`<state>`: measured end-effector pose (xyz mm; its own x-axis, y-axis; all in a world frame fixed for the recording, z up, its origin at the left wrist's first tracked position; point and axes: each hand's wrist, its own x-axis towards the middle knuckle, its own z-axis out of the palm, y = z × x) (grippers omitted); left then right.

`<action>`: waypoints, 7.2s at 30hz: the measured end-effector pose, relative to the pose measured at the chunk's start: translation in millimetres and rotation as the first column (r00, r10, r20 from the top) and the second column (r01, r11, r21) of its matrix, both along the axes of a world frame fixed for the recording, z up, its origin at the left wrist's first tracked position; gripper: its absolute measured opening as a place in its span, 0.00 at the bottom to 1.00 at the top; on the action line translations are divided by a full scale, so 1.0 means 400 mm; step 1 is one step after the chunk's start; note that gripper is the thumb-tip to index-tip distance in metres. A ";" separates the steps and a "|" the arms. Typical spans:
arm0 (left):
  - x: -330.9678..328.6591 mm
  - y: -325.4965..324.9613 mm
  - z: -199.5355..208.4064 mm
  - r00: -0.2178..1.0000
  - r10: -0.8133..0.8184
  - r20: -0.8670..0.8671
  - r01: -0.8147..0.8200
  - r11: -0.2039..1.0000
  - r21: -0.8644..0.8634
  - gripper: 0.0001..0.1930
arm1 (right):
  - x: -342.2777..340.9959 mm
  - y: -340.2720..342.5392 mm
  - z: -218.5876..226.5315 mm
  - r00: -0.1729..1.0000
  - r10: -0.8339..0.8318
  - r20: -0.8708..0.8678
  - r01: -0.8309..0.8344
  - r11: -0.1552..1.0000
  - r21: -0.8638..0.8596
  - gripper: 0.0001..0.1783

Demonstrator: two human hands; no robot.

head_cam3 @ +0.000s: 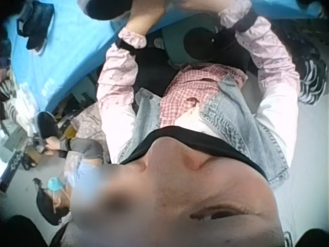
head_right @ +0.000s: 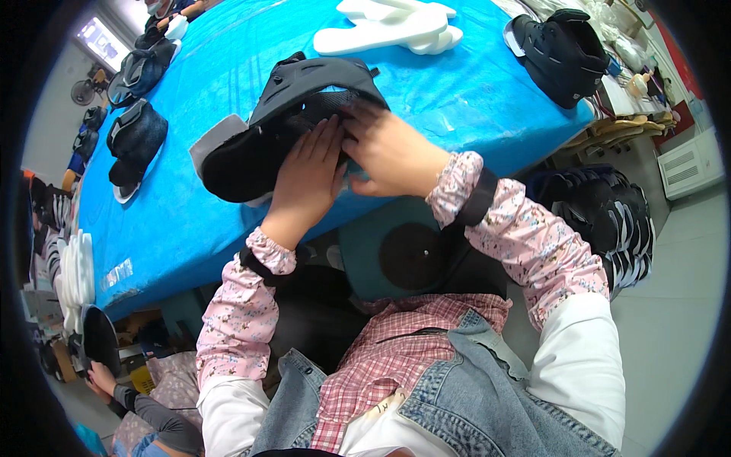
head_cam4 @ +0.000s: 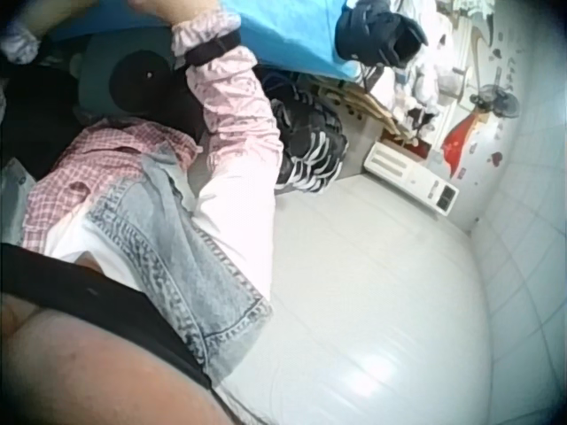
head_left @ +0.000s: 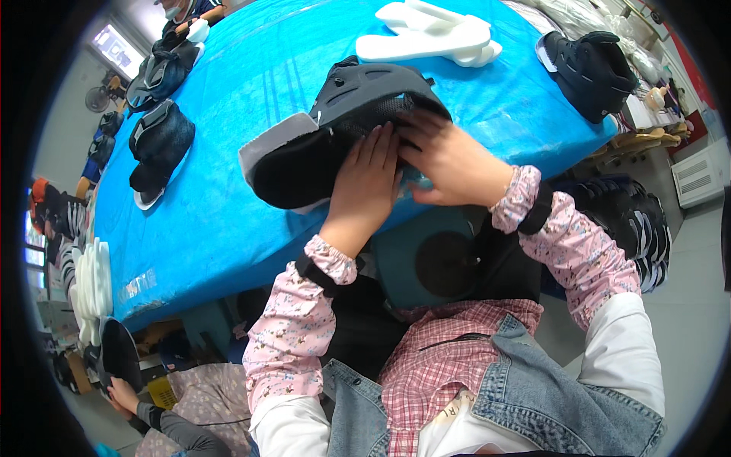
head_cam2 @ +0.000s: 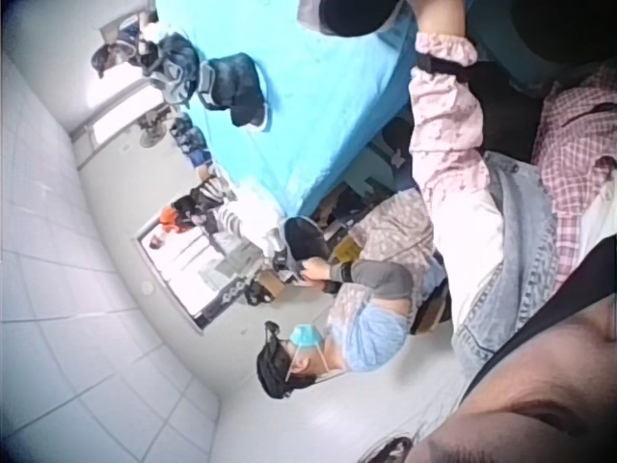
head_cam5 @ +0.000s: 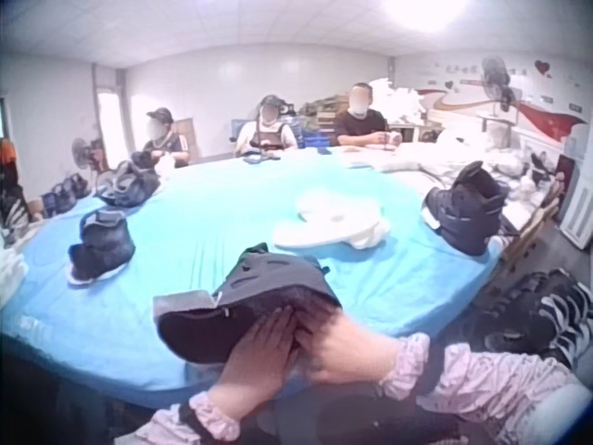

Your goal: The person assembles a black shoe upper by folding over edges, inserting a patterned fabric lining, and pressing the components together by hand at a workbench.

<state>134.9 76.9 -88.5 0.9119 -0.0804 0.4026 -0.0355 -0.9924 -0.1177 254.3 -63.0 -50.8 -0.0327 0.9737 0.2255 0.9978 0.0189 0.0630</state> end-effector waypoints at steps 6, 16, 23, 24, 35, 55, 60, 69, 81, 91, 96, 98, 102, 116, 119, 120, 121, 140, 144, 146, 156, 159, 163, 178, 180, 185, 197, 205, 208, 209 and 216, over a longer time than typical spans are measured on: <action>0.029 -0.018 0.012 0.995 0.042 0.094 -0.040 0.999 -0.022 0.31 | 0.057 -0.049 -0.065 0.985 -0.161 -0.057 0.170 0.959 0.226 0.37; 0.089 -0.021 0.010 0.993 0.114 -0.028 -0.116 0.988 -0.101 0.34 | 0.044 -0.012 -0.116 0.891 -0.356 0.282 0.304 0.929 0.213 0.32; 0.051 0.043 -0.012 0.998 0.047 0.052 -0.038 0.986 -0.165 0.23 | 0.102 0.039 -0.094 0.986 -0.079 0.145 0.060 0.989 0.134 0.20; 0.050 0.065 0.000 0.996 0.020 0.083 0.003 0.963 -0.270 0.21 | 0.100 0.049 -0.085 0.991 -0.101 0.086 0.102 0.995 0.000 0.17; 0.180 0.186 0.077 0.874 0.368 -0.318 -0.378 0.925 0.035 0.18 | 0.027 0.090 -0.092 0.973 -0.127 0.194 0.100 0.985 0.141 0.09; 0.193 0.156 0.003 0.890 0.447 0.084 -0.423 0.881 -0.210 0.12 | -0.004 0.130 -0.095 0.964 -0.219 -0.151 0.223 0.975 0.007 0.41; 0.155 0.156 0.016 0.930 0.353 0.102 -0.346 0.934 -0.086 0.09 | -0.002 0.139 -0.078 0.984 -0.167 -0.067 0.163 0.984 -0.066 0.39; 0.012 0.122 -0.070 0.990 0.130 0.062 -0.129 0.992 -0.014 0.27 | 0.024 0.185 -0.086 0.950 -0.172 -0.259 0.190 0.981 0.045 0.20; 0.021 0.123 -0.015 0.981 0.172 0.090 -0.129 0.924 -0.361 0.15 | 0.008 0.293 -0.111 0.955 -0.293 0.039 0.270 0.918 0.292 0.14; 0.011 0.109 -0.080 0.990 0.133 0.041 -0.113 0.940 -0.322 0.38 | 0.084 0.253 -0.166 0.998 -0.027 0.048 0.000 0.869 0.494 0.13; 0.010 0.091 -0.021 0.945 0.290 -0.153 -0.327 0.868 -0.373 0.41 | 0.032 0.277 -0.097 0.979 -0.196 -0.050 0.198 0.980 0.037 0.20; -0.025 0.120 -0.051 0.970 0.241 -0.012 -0.226 0.890 -0.397 0.43 | 0.012 0.283 -0.119 0.994 -0.104 -0.033 0.109 0.967 0.230 0.19; -0.007 0.088 -0.085 0.983 0.180 0.021 -0.162 0.927 -0.338 0.43 | 0.052 0.209 -0.164 0.996 -0.066 -0.060 0.082 0.947 0.311 0.22; -0.076 0.044 -0.058 0.992 0.122 -0.001 -0.119 0.961 -0.252 0.48 | -0.024 0.077 -0.130 0.995 0.051 -0.082 -0.039 0.990 0.136 0.35; -0.099 0.028 -0.042 0.996 0.074 0.054 -0.059 0.969 -0.241 0.46 | -0.053 0.043 -0.107 0.995 0.056 -0.083 -0.042 0.986 0.160 0.43; -0.105 0.022 -0.041 0.996 0.041 0.078 -0.021 0.970 -0.243 0.45 | -0.057 0.034 -0.101 0.995 0.048 -0.082 -0.035 0.987 0.159 0.45; -0.120 0.009 -0.044 0.997 0.037 0.070 -0.017 0.964 -0.265 0.41 | -0.053 0.027 -0.124 0.993 0.047 -0.109 -0.030 0.988 0.153 0.47; -0.068 0.040 -0.013 0.814 0.581 -0.007 -0.011 0.003 -1.000 0.23 | -0.081 -0.018 -0.087 0.924 0.077 -0.374 0.024 0.965 0.260 0.44; -0.001 -0.056 0.090 0.849 0.388 0.358 0.318 0.166 -0.934 0.21 | -0.067 -0.048 -0.037 0.770 0.252 -0.586 0.014 0.912 0.410 0.41; -0.002 -0.071 0.168 0.852 0.248 0.461 0.274 0.538 -0.797 0.18 | -0.077 -0.059 0.010 0.724 0.283 -0.629 0.042 0.892 0.450 0.37; 0.128 -0.293 0.330 0.804 -0.399 0.441 0.392 0.913 0.112 0.26 | -0.028 -0.037 -0.136 0.743 0.077 -0.665 0.318 0.834 0.451 0.33; 0.094 -0.294 0.221 0.815 -0.533 0.226 0.551 0.835 -0.019 0.26 | -0.036 -0.025 -0.196 0.892 -0.107 -0.439 0.303 0.862 0.407 0.34; 0.106 -0.231 0.069 0.882 -0.435 0.181 0.471 0.813 -0.342 0.23 | 0.047 -0.107 -0.221 0.826 0.117 -0.551 0.079 0.944 0.320 0.32; 0.228 -0.199 -0.093 0.936 -0.057 0.349 0.144 0.962 -0.231 0.28 | 0.159 -0.137 -0.186 0.913 -0.405 -0.042 0.390 0.841 0.374 0.34; 0.222 -0.186 -0.097 0.935 -0.091 0.342 0.204 0.928 -0.312 0.28 | 0.150 -0.162 -0.146 0.906 -0.421 0.044 0.361 0.823 0.439 0.29; 0.171 -0.127 -0.023 0.977 -0.172 0.127 0.212 0.844 -0.493 0.28 | 0.163 -0.074 -0.161 0.955 -0.293 -0.048 0.290 0.886 0.362 0.17; 0.234 -0.153 -0.009 1.000 0.005 -0.031 -0.007 0.999 -0.052 0.31 | 0.207 -0.110 -0.116 0.946 -0.290 -0.144 0.320 0.903 0.287 0.20; 0.271 -0.150 0.050 0.976 -0.107 -0.188 0.013 0.897 -0.441 0.18 | 0.223 -0.067 -0.121 0.945 -0.271 -0.185 0.323 0.866 0.381 0.12; 0.279 -0.143 0.006 0.992 -0.103 0.069 0.119 0.945 -0.305 0.19 | 0.225 -0.069 -0.112 0.919 -0.306 -0.247 0.377 0.865 0.331 0.11; 0.263 -0.132 -0.010 0.996 -0.059 0.069 0.077 0.950 -0.304 0.19 | 0.208 -0.056 -0.095 0.896 -0.381 -0.230 0.428 0.879 0.209 0.10; 0.261 -0.109 -0.038 0.996 -0.063 0.070 0.083 0.940 -0.330 0.23 | 0.252 0.027 -0.112 0.921 -0.389 0.014 0.387 0.919 0.076 0.10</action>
<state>239.1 33.2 -103.6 0.8829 0.0013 0.4696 -0.1126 -0.9702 0.2145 355.1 -52.1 -95.7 0.3376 0.8927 0.2987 0.9236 -0.3753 0.0780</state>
